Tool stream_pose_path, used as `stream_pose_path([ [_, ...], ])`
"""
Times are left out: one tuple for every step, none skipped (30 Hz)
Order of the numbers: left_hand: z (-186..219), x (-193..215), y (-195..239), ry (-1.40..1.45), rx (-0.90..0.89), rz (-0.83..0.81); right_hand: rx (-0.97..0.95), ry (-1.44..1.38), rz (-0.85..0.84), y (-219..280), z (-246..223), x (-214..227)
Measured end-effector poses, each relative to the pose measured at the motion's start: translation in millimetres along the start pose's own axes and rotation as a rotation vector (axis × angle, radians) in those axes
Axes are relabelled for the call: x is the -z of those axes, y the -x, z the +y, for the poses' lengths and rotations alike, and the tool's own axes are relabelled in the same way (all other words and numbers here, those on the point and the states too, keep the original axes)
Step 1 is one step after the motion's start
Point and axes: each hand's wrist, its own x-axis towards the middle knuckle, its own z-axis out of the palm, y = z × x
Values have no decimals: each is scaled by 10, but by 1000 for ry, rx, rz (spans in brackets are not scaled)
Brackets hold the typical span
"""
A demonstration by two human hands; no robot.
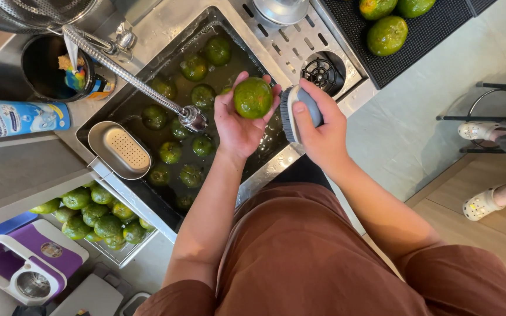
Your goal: The person washes green fruits in a sink filled with water, using a blue scrubbing tool to clean the surface of each fruit. After scrubbing, the person places the cleaned fruits onto a black mat next to the sink.
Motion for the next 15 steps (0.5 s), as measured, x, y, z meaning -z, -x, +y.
stream_pose_path([
  [-25, 44, -35, 1, -21, 27, 41, 9, -15, 6, -39, -14],
  [-81, 16, -53, 2, -20, 27, 41, 10, -15, 47, 28, -132],
  [-158, -8, -66, -126, -64, 82, 110, 144, 3, 100, 99, -235],
  [-240, -33, -81, -254, -108, 136, 178, 278, 20, 152, 173, -332],
  [-260, 41, -101, -251, -99, 134, 175, 287, 24, -3, 135, -348],
  [-285, 114, -121, -280, -152, 167, 157, 218, 49, -157, 99, -361],
  [-290, 204, -115, -313, -207, 204, 135, 145, 74, -288, 60, -393],
  [-282, 189, -65, -315, -199, 206, 128, 148, 77, -233, 77, -418],
  [-266, 153, -51, -312, -222, 219, 103, 187, 121, -216, 93, -443],
  [-243, 113, -40, -309, -245, 232, 78, 227, 164, -206, 106, -472],
  [-227, 109, -75, -310, -254, 225, 88, 221, 165, -100, 44, -533],
  [-212, 111, -111, -281, -208, 133, 125, 263, 98, 10, -8, -595],
  [-250, 173, -32, -252, -138, 63, 132, 313, 27, 249, -78, -630],
  [-232, 256, 28, -254, -125, 79, 112, 317, 24, 197, 33, -664],
  [-240, 296, -3, -302, -168, 114, 54, 311, 61, 65, 176, -665],
])
